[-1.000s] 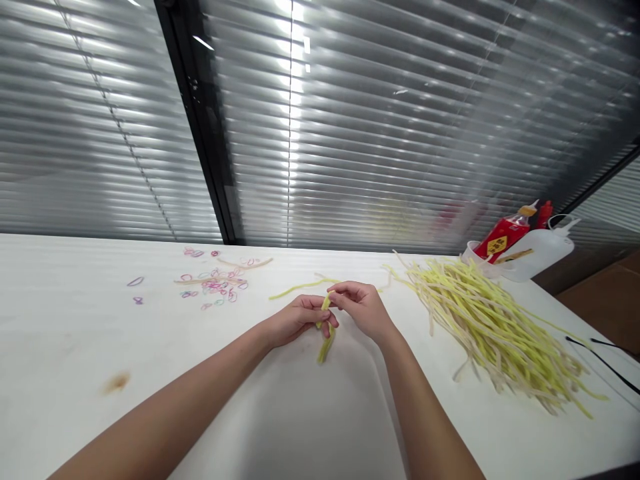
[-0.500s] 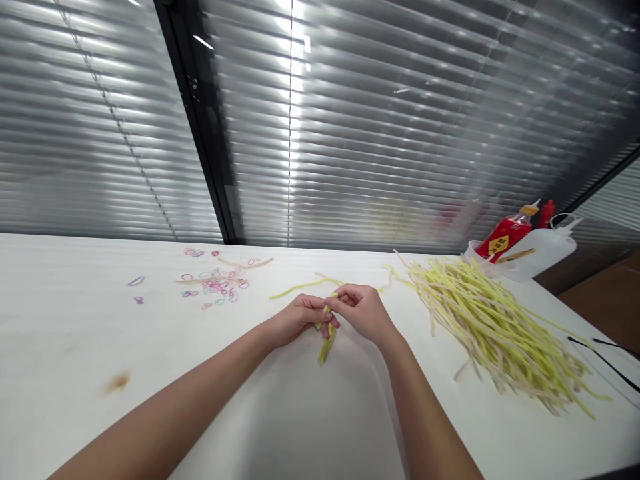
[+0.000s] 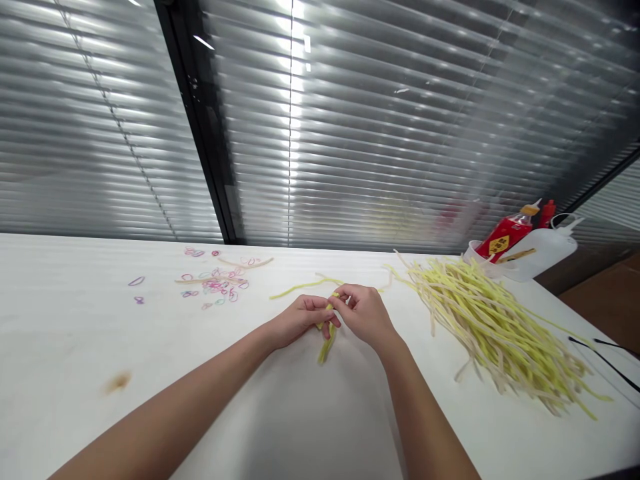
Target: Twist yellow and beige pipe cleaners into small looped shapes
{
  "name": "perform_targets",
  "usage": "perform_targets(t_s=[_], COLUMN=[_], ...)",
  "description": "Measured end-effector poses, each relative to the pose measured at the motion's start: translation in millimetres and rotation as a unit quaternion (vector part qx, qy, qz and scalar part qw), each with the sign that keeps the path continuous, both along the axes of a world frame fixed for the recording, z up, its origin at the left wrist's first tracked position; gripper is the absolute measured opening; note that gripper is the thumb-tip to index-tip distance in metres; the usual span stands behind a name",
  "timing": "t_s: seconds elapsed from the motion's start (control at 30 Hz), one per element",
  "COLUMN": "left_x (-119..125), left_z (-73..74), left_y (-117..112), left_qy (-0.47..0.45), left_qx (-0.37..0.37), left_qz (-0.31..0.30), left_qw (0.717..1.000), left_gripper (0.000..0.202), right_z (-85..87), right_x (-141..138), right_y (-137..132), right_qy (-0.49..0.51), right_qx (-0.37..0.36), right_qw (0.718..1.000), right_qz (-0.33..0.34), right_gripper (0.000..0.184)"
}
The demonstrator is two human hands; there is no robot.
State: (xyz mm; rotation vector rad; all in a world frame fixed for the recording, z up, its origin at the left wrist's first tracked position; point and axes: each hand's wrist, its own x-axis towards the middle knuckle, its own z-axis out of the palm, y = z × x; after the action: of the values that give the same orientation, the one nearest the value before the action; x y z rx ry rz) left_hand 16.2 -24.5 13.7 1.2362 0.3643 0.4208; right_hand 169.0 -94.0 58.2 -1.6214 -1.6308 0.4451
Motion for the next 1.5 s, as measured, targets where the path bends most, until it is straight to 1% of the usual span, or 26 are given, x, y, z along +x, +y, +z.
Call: perform_targets(t_s=[0.13, 0.2, 0.27, 0.37, 0.47, 0.63, 0.77, 0.87, 1.07, 1.27, 1.43, 1.5], left_x=[0, 0, -1, -2, -3, -4, -6, -7, -7, -7, -7, -7], left_z=[2.7, 4.0, 4.5, 3.6, 1.3, 2.1, 5.3, 6.0, 7.0, 4.0, 3.2, 3.1], left_y=[-1, -1, -1, 1, 3, 3, 2, 1, 0, 2, 3, 3], left_qy=[-0.010, -0.010, -0.010, -0.014, -0.022, -0.024, -0.023, -0.024, -0.030, -0.040, -0.049, -0.055], left_qx=[0.003, -0.005, -0.014, -0.035, -0.054, -0.051, -0.042, -0.052, -0.063, -0.060, -0.083, -0.085], left_qz=[-0.001, -0.005, -0.012, -0.027, -0.042, -0.065, -0.093, -0.104, -0.107, -0.114, -0.114, -0.112], left_qw=[1.000, 1.000, 1.000, 0.999, 0.997, 0.996, 0.995, 0.993, 0.992, 0.991, 0.989, 0.988], left_gripper=[0.029, 0.029, 0.028, 0.027, 0.027, 0.026, 0.027, 0.025, 0.025, 0.024, 0.025, 0.025], right_z=[-0.9, -2.7, -4.9, -6.4, -4.6, 1.1, 4.1, 4.7, 0.5, -4.4, -5.9, -6.3], right_x=[0, 2, 4, 7, 8, 7, 5, 4, 4, 2, 1, 1], right_y=[0, 1, 1, 2, 3, 1, 0, -1, 2, 4, 4, 4], right_qy=[-0.006, 0.028, 0.089, 0.170, 0.223, 0.299, 0.355, 0.373, 0.377, 0.403, 0.415, 0.415], right_qx=[0.002, -0.014, -0.045, -0.088, -0.100, -0.118, -0.139, -0.153, -0.138, -0.127, -0.130, -0.129], right_qw=[1.000, 0.999, 0.994, 0.977, 0.961, 0.933, 0.906, 0.896, 0.900, 0.886, 0.876, 0.877], right_qz=[-0.001, 0.010, 0.036, 0.090, 0.129, 0.162, 0.182, 0.188, 0.172, 0.190, 0.209, 0.207], right_gripper=[0.015, 0.014, 0.014, 0.013, 0.019, 0.025, 0.026, 0.024, 0.021, 0.026, 0.020, 0.021])
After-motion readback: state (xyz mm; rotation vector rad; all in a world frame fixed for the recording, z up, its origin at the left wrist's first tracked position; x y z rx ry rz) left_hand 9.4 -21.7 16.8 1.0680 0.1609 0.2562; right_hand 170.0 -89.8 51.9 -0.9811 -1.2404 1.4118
